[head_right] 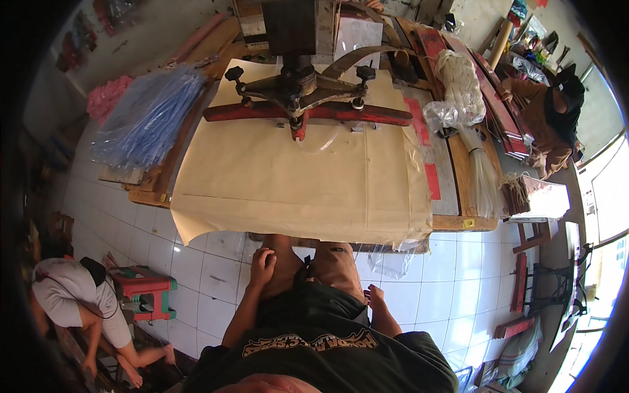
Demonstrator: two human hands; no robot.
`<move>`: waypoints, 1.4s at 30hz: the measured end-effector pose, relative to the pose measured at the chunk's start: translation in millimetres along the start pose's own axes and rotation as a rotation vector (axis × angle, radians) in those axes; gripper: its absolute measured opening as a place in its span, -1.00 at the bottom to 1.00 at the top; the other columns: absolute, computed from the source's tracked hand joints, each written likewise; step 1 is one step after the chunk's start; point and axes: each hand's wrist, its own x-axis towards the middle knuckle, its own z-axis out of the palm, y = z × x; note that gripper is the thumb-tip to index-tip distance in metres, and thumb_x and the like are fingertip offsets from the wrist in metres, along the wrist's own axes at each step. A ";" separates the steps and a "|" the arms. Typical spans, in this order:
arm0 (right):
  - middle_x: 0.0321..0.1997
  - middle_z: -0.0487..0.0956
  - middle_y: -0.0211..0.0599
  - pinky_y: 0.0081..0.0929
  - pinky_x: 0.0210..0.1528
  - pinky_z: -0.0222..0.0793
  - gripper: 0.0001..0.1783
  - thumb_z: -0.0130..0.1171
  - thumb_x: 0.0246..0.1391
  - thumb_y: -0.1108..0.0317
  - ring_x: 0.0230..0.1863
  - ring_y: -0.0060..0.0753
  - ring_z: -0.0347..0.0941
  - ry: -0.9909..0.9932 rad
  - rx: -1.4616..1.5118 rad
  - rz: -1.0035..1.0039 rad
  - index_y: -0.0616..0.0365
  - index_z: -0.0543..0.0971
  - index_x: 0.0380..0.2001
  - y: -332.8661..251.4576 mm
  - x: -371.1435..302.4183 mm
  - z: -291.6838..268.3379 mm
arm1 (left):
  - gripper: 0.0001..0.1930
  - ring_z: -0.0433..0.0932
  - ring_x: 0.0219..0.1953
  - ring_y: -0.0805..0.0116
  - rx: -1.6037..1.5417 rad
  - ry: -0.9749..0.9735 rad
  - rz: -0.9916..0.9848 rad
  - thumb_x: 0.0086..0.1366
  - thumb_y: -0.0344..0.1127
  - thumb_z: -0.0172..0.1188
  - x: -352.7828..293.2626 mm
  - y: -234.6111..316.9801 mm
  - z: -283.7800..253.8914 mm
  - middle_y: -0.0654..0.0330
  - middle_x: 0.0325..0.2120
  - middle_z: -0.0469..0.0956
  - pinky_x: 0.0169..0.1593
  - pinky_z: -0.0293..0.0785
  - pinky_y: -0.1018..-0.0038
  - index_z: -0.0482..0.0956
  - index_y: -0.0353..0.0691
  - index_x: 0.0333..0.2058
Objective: The person assembles plastic components by placing a transparent plastic sheet onto a machine template, pressing it down to align with pins, and then folding and securing the edges of the plastic piece.
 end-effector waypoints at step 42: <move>-0.35 0.69 -0.15 -0.37 -0.16 0.52 -0.80 0.25 0.14 0.32 -0.27 -0.29 0.63 -0.594 -0.847 -1.007 0.26 0.68 -0.35 -206.0 -339.8 24.4 | -0.84 0.51 -0.30 0.07 0.013 0.688 0.271 0.31 -0.40 0.06 65.0 84.4 -118.5 0.00 -0.38 0.53 -0.17 0.44 0.24 0.52 -0.39 -0.35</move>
